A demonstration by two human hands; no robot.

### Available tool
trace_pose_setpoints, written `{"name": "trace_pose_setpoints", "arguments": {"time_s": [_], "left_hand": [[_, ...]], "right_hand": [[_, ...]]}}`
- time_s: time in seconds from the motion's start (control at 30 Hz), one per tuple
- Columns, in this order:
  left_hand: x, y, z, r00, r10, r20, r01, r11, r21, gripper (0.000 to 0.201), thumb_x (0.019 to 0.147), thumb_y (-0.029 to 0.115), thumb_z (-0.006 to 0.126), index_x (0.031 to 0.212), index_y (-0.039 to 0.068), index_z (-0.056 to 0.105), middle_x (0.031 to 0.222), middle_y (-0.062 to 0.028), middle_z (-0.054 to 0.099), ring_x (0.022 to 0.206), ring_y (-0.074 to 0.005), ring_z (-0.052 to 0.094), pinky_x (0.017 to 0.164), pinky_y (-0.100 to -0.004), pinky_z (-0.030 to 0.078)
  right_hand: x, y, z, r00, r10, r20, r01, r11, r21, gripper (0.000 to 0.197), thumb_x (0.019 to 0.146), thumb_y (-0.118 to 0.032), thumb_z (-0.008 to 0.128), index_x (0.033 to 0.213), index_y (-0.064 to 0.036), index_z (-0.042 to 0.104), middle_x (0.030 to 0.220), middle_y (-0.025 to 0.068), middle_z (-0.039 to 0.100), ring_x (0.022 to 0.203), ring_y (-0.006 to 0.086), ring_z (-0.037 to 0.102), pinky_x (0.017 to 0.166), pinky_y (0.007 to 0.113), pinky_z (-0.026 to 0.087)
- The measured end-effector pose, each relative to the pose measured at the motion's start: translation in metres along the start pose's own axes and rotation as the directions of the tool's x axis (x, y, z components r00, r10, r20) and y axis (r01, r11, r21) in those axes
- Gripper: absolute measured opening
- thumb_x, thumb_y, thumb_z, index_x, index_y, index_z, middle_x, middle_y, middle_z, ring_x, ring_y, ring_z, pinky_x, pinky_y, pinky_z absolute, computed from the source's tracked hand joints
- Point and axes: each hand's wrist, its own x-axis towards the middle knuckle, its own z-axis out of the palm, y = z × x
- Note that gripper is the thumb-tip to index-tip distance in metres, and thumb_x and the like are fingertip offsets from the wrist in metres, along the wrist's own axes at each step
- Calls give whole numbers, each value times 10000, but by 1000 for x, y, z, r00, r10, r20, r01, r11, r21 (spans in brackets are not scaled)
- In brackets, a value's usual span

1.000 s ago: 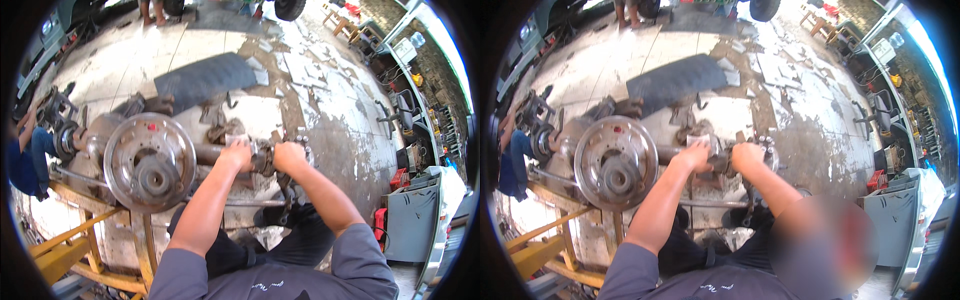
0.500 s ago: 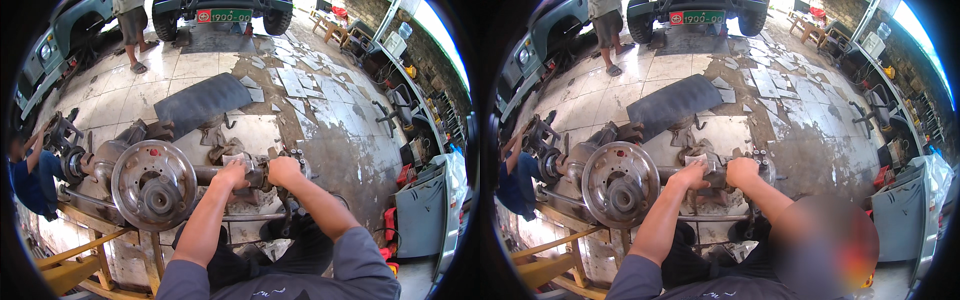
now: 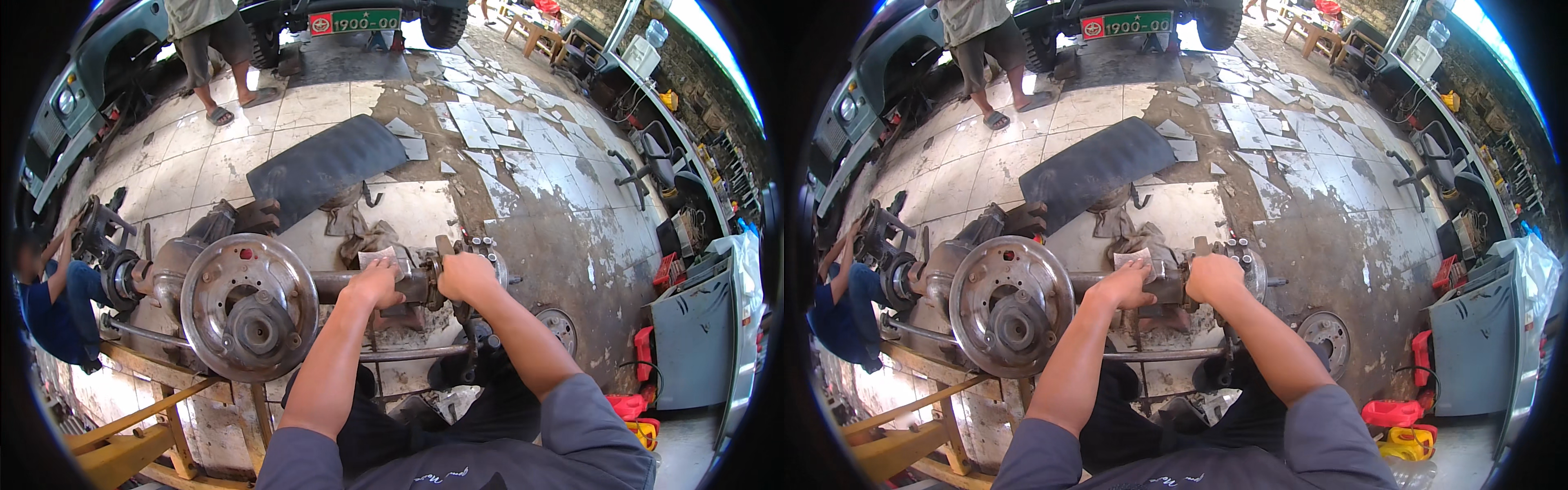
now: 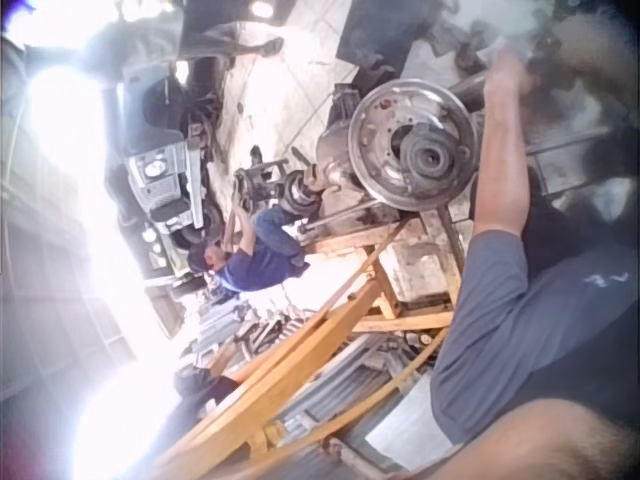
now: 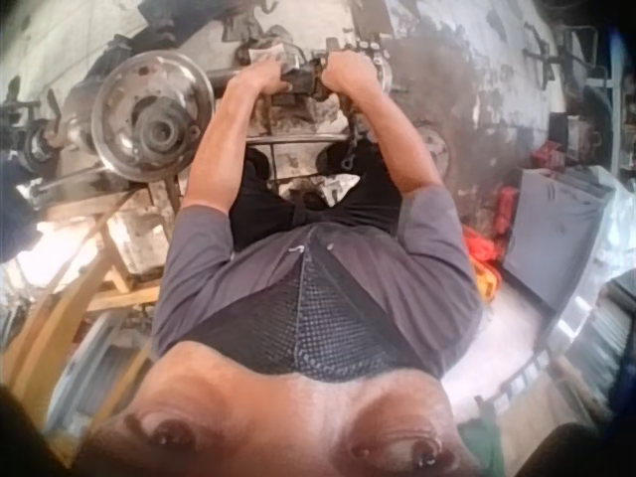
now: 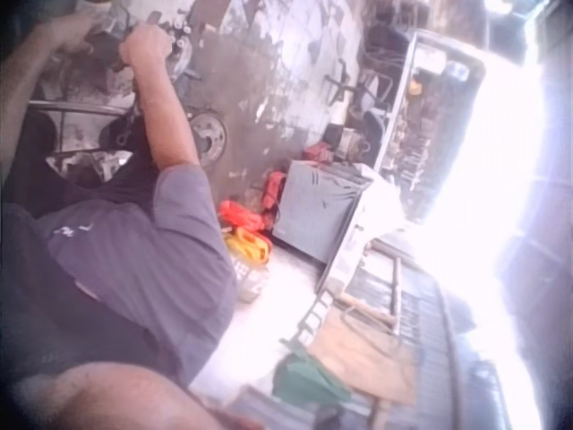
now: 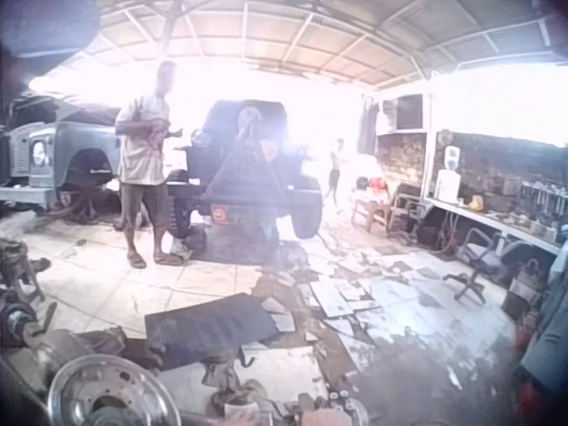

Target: The person sits on the floor and uses a sanding block to clean and smooth the surface of a metal axle assembly. They repeatedly rub the sanding block against the metal surface, rotating the part to access different areas.

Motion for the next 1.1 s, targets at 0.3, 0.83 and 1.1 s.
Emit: {"name": "trace_pose_setpoints", "arguments": {"time_s": [0.3,0.83,1.1], "left_hand": [[-5,8,-10,999,-1,43,1,1000,5,827,885,420,706,1518,10,365,1629,-205,249,1518,-345,224,1220,-428,282],[5,5,-2,999,3,34,-3,1000,3,842,874,405,722,1544,59,349,1646,-164,240,1519,-322,236,1213,-441,300],[1,-7,1,1000,11,12,-11,1000,4,833,877,408,720,1541,61,355,1647,-162,237,1522,-332,223,1213,-445,299]], "right_hand": [[-25,18,22,987,-14,-160,37,990,139,337,897,-260,531,1056,6,663,965,256,721,915,419,710,824,506,571],[-14,21,30,992,5,-126,9,993,117,383,912,-236,553,1217,-15,625,980,220,731,938,393,715,801,503,572],[-61,28,34,984,-46,-171,69,990,127,497,915,-268,565,1365,-57,545,924,234,722,839,406,718,743,503,575]]}}
